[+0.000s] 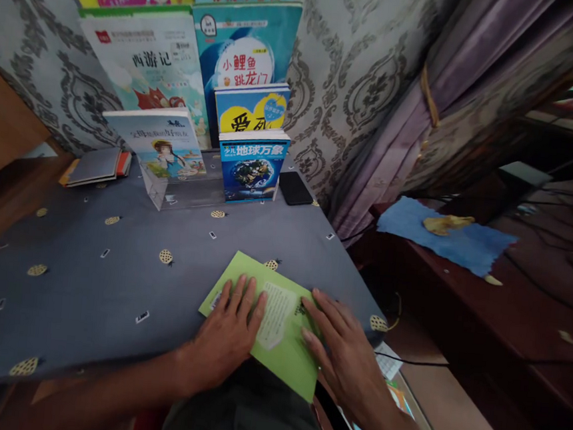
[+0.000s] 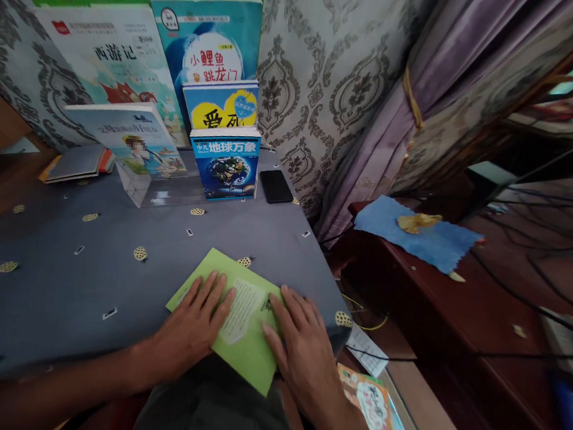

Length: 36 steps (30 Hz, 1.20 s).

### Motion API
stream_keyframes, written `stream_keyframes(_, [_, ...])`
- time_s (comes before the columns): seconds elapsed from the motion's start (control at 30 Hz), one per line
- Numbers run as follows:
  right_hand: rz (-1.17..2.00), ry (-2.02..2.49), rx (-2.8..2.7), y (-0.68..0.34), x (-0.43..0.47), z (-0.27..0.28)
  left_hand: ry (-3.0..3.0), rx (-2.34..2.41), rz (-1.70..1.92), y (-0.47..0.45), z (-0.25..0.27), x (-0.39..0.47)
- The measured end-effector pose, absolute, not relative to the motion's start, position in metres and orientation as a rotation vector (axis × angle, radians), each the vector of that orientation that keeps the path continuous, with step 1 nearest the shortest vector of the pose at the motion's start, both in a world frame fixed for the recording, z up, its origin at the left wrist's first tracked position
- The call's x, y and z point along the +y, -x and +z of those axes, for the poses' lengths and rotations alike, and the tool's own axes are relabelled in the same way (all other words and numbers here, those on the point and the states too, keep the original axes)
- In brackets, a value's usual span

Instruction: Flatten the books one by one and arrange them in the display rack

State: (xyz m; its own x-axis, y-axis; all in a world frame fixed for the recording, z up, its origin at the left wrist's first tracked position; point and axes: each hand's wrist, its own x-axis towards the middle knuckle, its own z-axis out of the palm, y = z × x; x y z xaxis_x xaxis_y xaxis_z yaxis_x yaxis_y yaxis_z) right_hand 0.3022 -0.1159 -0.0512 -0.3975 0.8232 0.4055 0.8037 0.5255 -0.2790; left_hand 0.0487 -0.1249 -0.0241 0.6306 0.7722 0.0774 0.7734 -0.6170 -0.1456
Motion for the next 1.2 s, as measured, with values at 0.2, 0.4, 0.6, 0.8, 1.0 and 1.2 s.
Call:
stream_keyframes(0.2, [0.642, 1.207, -2.098, -0.335, -0.128, -0.031, 2.969, -1.201, -0.276, -0.024, -0.006, -0.116])
stream_keyframes(0.4, [1.146, 1.057, -1.765, -0.328, -0.102, -0.004, 3.217, -1.371, -0.941, -0.013, 0.041, -0.1])
stream_keyframes(0.6, [1.296, 1.052, -1.682, -0.286, -0.067, 0.0, 3.086, -1.893, -1.676, -0.022, 0.069, -0.088])
stream_keyframes(0.8, [1.429, 0.984, -1.593, -0.261, -0.042, 0.014, 2.284, -2.074, -2.893, -0.031, 0.055, -0.049])
stream_keyframes(1.0, [1.48, 1.097, -1.428, -0.255, -0.022, 0.009, 2.193, -2.434, -2.824, -0.021, 0.011, -0.008])
stream_keyframes(1.2, [1.013, 1.384, -1.85, -0.263, -0.01, -0.004, 2.601, -2.229, -1.454, 0.014, -0.016, 0.013])
